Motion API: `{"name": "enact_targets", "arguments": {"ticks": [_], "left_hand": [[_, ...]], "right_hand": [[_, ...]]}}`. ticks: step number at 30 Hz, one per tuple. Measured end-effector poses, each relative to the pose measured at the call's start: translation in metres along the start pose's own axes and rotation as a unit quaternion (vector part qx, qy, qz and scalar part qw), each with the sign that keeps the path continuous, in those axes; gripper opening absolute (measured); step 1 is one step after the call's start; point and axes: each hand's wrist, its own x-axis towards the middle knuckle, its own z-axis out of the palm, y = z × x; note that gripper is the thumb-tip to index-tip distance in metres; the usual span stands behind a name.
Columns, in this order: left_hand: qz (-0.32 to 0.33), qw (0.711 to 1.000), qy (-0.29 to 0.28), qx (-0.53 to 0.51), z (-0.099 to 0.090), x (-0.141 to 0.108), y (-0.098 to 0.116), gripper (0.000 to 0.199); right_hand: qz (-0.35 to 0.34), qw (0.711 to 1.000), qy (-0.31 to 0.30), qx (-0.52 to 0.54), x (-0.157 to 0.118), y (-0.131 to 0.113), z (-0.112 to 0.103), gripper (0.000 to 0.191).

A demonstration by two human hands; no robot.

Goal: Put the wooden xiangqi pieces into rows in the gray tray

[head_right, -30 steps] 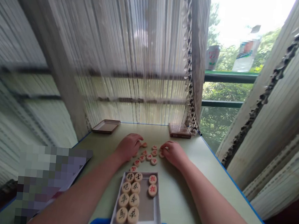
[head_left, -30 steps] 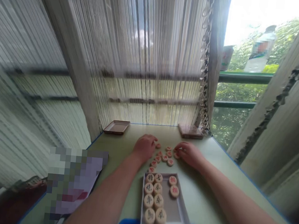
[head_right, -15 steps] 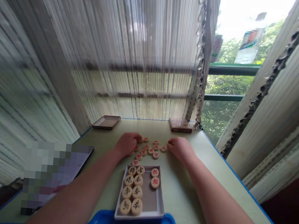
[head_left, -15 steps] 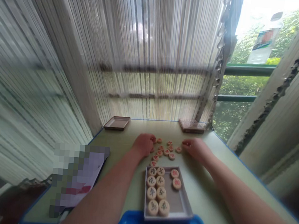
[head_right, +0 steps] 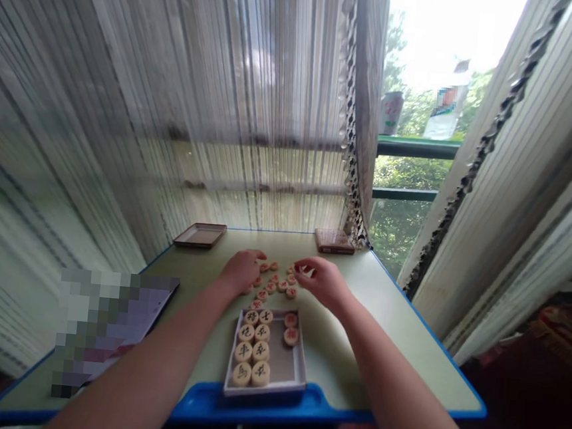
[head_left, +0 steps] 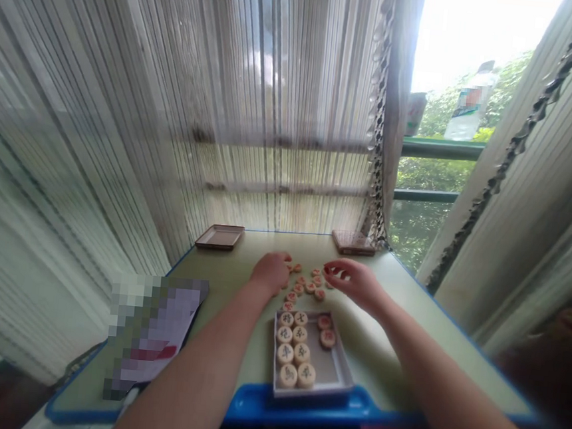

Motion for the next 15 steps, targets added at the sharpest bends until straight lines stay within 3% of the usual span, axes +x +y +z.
{"name": "enact_targets", "arguments": {"ticks": [4,7,11,15], "left_hand": [[0.034,0.998,0.045,-0.021,-0.001,-0.008,0.006,0.037],[0.055,0.996,0.058,-0.042,0.001,-0.018,0.011,0.034],[0.121,0.989,0.026,-0.078,0.003,-0.036,0.013,0.034],[0.14,0.986,0.058,-0.067,0.002,-0.049,0.006,0.036]], "right_hand": [[-0.059,0.996,-0.064,0.005,-0.028,-0.015,0.002,0.021],[-0.082,0.995,-0.045,-0.025,-0.046,-0.015,0.005,0.019],[-0.088,0.994,-0.058,-0.035,-0.056,-0.014,0.007,0.021],[-0.077,0.991,-0.079,-0.073,-0.057,-0.016,0.005,0.016]]}}
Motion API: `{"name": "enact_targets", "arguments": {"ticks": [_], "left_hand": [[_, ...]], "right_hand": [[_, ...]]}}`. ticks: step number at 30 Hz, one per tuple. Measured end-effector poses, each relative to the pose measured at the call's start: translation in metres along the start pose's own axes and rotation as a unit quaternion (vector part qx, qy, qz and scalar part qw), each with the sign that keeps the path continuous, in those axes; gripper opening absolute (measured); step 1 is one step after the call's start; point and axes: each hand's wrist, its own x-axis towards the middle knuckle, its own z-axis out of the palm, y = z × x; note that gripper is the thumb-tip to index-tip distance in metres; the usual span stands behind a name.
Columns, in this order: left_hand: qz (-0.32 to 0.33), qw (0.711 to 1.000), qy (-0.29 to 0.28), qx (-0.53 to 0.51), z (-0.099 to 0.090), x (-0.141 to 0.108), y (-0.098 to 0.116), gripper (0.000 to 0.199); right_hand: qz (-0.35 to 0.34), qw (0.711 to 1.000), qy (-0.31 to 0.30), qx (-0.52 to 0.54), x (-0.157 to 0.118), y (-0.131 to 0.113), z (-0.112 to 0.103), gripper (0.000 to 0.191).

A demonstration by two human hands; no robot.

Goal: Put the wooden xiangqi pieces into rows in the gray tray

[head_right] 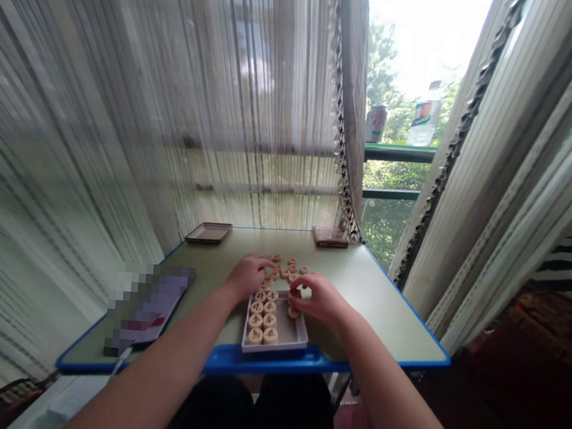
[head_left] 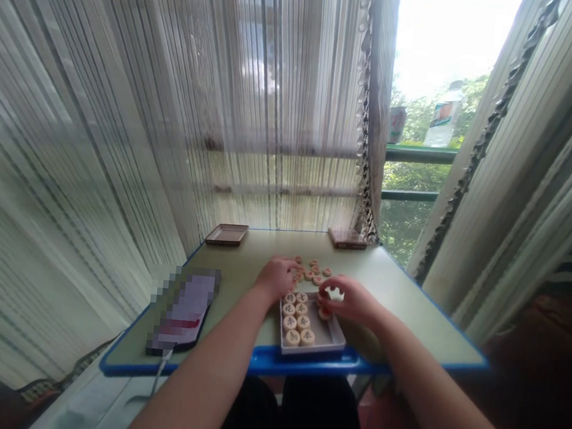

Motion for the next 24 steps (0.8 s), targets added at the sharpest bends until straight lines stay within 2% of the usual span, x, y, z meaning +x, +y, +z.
{"name": "enact_targets", "arguments": {"ticks": [4,12,18,24], "left_hand": [[-0.033,0.999,0.017,0.005,-0.0008,-0.0033,-0.0041,0.033],[-0.036,0.999,0.013,0.011,0.0002,-0.0043,-0.0041,0.03],[-0.065,0.997,0.028,0.006,-0.0054,-0.0035,-0.001,0.032],[-0.093,0.995,0.029,0.005,-0.0069,-0.0029,-0.0038,0.034]], "right_hand": [[-0.021,1.0,-0.019,-0.007,-0.0002,0.0004,-0.0016,0.013],[-0.053,0.999,-0.015,0.004,-0.0003,0.0005,-0.0015,0.01],[-0.033,0.999,-0.021,0.019,-0.0022,-0.0022,-0.0041,0.013],[-0.006,0.999,0.049,0.016,-0.0015,0.0058,-0.0013,0.024]]}}
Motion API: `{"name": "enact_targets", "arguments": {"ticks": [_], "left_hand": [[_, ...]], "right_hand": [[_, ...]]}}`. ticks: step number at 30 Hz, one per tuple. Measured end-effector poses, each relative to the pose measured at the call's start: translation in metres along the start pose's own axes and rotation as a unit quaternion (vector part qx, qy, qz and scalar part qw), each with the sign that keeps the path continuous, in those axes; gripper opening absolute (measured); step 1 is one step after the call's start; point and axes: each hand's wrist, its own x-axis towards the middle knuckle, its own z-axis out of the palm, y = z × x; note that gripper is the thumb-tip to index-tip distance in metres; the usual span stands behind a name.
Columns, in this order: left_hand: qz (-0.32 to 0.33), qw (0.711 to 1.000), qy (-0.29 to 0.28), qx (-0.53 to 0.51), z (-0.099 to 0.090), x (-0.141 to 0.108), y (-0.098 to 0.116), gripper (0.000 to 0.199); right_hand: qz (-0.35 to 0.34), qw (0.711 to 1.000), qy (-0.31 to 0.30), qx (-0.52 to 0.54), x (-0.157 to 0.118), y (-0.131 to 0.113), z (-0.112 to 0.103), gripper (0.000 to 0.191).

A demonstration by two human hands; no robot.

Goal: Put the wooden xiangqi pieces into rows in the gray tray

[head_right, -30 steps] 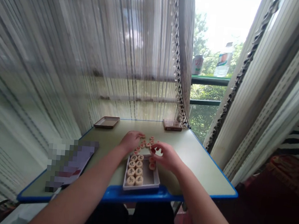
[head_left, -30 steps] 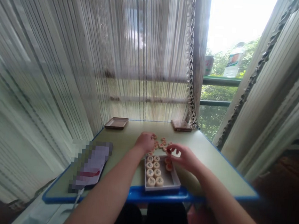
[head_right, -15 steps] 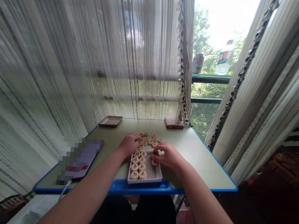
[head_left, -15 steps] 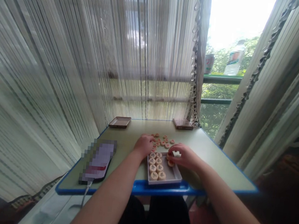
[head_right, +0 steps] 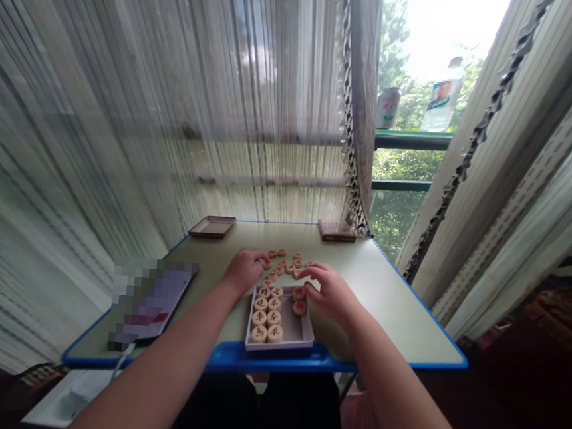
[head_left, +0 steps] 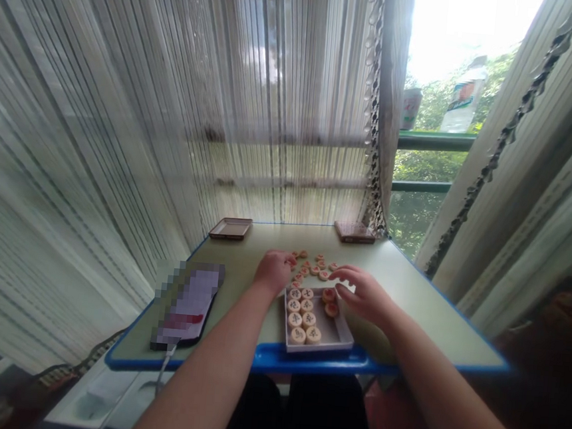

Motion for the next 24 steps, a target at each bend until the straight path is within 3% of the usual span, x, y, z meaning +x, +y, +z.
{"name": "enact_targets", "arguments": {"ticks": [7,11,15,20,24], "left_hand": [[-0.038,0.999,-0.015,-0.009,0.003,0.002,-0.008,0.034],[-0.048,0.998,0.03,-0.032,0.01,0.003,-0.014,0.034],[-0.117,0.988,0.066,-0.078,0.018,0.009,-0.02,0.039],[-0.198,0.97,0.017,-0.14,0.018,0.025,-0.03,0.044],[-0.182,0.975,-0.046,-0.123,0.018,0.044,-0.038,0.04]], "right_hand": [[-0.005,1.0,0.017,-0.025,0.0,0.009,0.007,0.029],[0.023,0.999,0.029,-0.035,0.01,0.016,0.014,0.03],[0.077,0.989,0.039,-0.124,0.034,0.033,0.02,0.031],[0.031,0.982,-0.076,-0.172,0.059,0.045,0.03,0.049],[0.004,0.979,-0.143,-0.146,0.074,0.043,0.039,0.053]]}}
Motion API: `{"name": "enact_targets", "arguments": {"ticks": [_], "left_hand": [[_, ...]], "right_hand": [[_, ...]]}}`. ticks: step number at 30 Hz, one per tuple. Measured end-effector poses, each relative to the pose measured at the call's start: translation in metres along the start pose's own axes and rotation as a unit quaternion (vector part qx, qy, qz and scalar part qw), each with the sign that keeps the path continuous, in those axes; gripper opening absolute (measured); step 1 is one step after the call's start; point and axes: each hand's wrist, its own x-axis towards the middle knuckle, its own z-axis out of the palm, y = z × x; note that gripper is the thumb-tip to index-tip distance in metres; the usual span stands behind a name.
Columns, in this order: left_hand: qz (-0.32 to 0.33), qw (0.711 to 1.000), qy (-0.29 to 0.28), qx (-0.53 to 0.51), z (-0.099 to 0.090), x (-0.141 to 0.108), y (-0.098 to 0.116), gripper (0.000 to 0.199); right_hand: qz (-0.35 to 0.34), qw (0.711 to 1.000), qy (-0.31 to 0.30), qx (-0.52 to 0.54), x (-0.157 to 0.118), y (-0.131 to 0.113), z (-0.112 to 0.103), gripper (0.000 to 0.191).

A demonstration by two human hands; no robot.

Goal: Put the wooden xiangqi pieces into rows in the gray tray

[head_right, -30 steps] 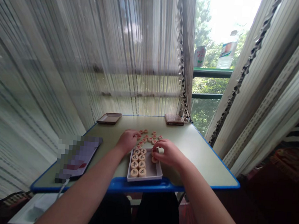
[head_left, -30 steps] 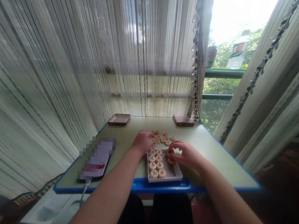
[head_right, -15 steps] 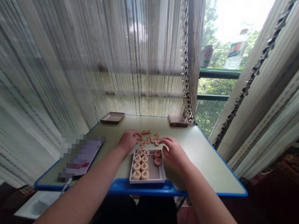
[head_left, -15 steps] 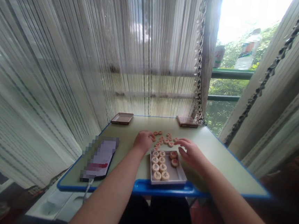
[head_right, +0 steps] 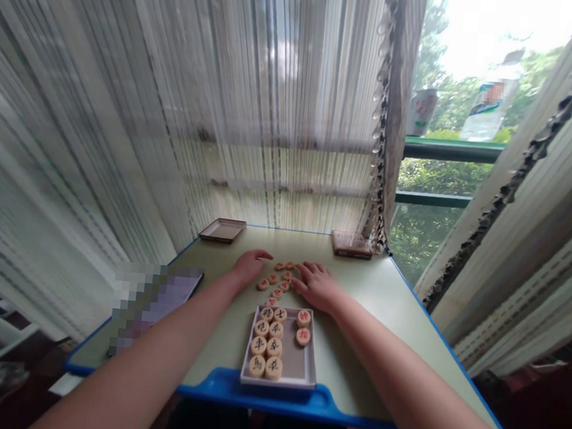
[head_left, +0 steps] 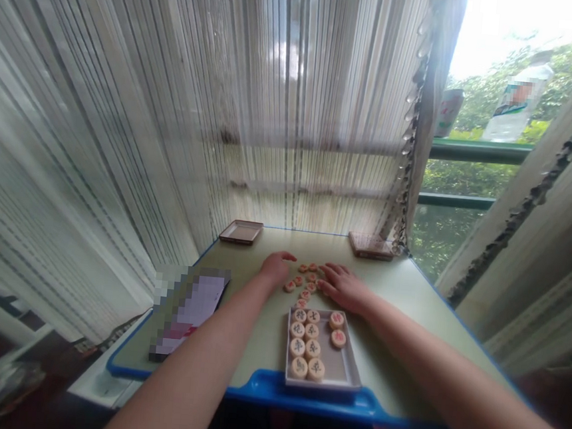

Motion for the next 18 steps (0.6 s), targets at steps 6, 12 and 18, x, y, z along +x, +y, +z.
{"name": "enact_targets", "arguments": {"ticks": [6,12,18], "left_hand": [[0.098,0.995,-0.018,0.005,0.009,0.016,-0.003,0.034],[0.165,0.981,-0.079,0.068,0.003,0.01,-0.002,0.03],[0.168,0.982,-0.049,0.075,0.0,-0.005,0.003,0.057]], "right_hand": [[-0.017,0.995,0.041,0.084,0.01,0.004,0.002,0.044],[-0.028,0.984,0.078,0.161,0.01,0.015,0.0,0.033],[0.04,0.977,0.124,0.166,0.011,0.03,-0.008,0.033]]}}
